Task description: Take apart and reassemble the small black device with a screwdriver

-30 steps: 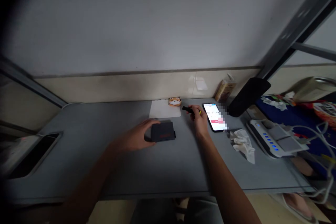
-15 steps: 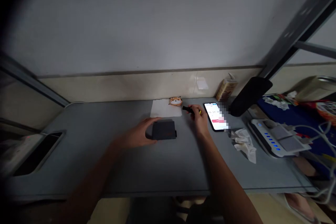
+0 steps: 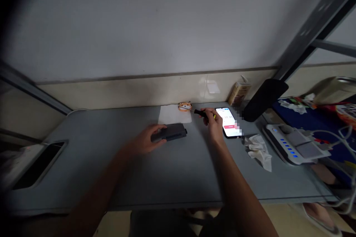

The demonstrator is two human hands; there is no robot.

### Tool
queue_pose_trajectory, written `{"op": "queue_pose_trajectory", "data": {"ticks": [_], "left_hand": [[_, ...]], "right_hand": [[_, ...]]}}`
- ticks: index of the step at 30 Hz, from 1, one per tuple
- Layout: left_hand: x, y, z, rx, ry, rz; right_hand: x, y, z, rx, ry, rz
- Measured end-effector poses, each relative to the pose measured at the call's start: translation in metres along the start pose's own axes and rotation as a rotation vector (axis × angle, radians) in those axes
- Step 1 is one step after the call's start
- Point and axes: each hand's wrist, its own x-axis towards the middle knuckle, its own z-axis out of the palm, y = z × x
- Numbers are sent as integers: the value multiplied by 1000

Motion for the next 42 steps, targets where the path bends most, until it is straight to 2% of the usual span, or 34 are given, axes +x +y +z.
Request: {"op": "queue_pose_trajectory", "data": {"ticks": [5, 15, 25, 28, 30, 33, 35, 42], "left_hand": [[3, 2, 4, 98, 27, 63], [4, -1, 0, 165, -17, 81], [9, -8, 0, -42, 30, 46], [10, -8, 0, -95, 85, 28], [10, -8, 2, -95, 163, 41], [9, -3, 9, 18, 328, 103], [9, 2, 17, 131, 386, 157], [15, 16, 38, 336, 339, 274]], "right_hand": [[-2, -3, -6, 43, -70, -65], [-4, -5, -5, 37, -112, -46], [-6, -10, -3, 59, -93, -45], [-5, -8, -4, 56, -84, -32], [-4, -7, -4, 65, -76, -17], [-4, -6, -3, 71, -64, -10], [-4, -6, -3, 73, -66, -9], [1, -2, -7, 68, -53, -12]]}}
